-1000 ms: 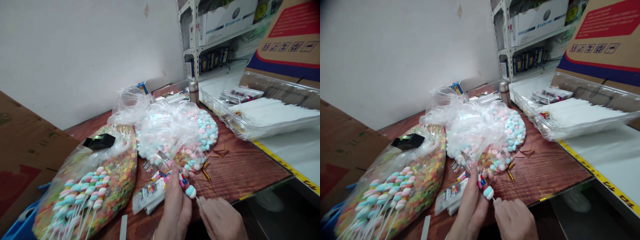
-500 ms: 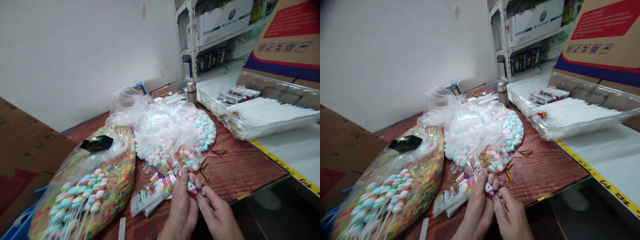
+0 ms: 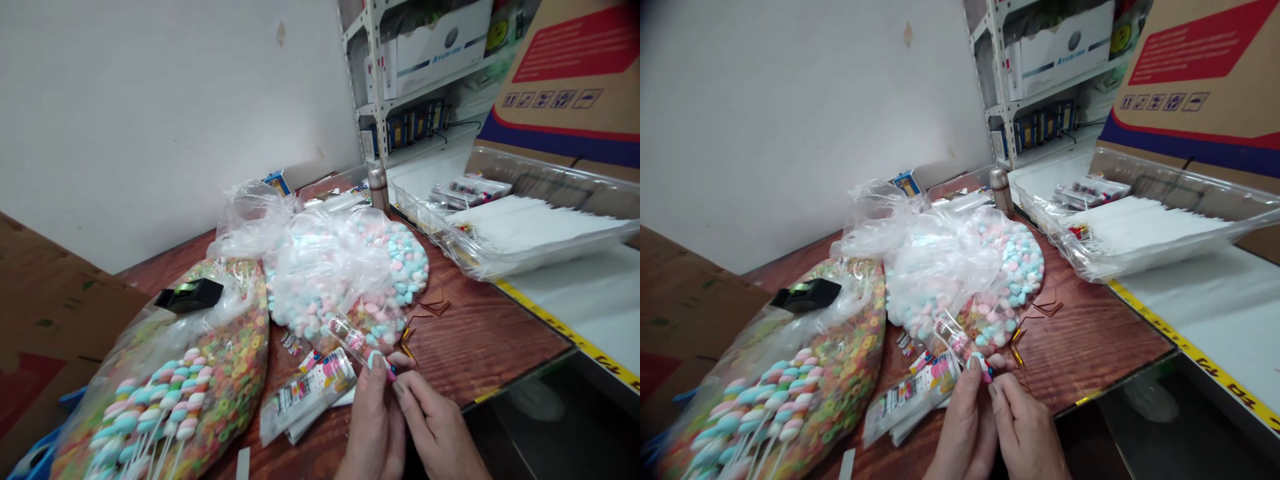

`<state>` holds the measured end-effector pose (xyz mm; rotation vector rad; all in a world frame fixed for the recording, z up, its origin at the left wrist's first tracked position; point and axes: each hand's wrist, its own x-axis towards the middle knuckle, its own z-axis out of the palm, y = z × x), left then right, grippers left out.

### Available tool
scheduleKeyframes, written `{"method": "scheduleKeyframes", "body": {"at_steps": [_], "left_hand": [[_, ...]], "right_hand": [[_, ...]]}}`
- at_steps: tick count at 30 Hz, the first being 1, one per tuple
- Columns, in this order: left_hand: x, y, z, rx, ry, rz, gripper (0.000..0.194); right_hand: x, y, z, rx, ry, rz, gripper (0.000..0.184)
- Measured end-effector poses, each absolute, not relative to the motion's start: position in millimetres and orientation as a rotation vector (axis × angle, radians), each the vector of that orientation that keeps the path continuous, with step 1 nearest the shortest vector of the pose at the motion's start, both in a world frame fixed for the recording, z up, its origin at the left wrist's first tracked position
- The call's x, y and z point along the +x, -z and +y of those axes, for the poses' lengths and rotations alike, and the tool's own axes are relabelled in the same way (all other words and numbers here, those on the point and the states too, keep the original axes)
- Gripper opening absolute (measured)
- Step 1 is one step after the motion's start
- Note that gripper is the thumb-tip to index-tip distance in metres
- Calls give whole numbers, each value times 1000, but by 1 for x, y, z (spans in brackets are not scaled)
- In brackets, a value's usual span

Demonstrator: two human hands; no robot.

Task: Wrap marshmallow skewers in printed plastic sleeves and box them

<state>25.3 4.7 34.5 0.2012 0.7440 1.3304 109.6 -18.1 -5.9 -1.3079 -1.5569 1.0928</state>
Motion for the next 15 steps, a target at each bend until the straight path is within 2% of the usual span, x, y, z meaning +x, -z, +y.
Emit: {"method": "scheduleKeyframes", "body": {"at_steps": [4,11,15], "left_hand": [[2,-38,21,126,-1401,808,25],[-20,-44,40,56,-1553,793,6],[5,-38,23,136,-1419,773,12]], "right_hand": [[117,6,-19,-1272,-1089,-1589,31],[116,10,-27,-1270,-1197,-1564,34],[108,4,-21,-1273,-1197,-1480,32]]}}
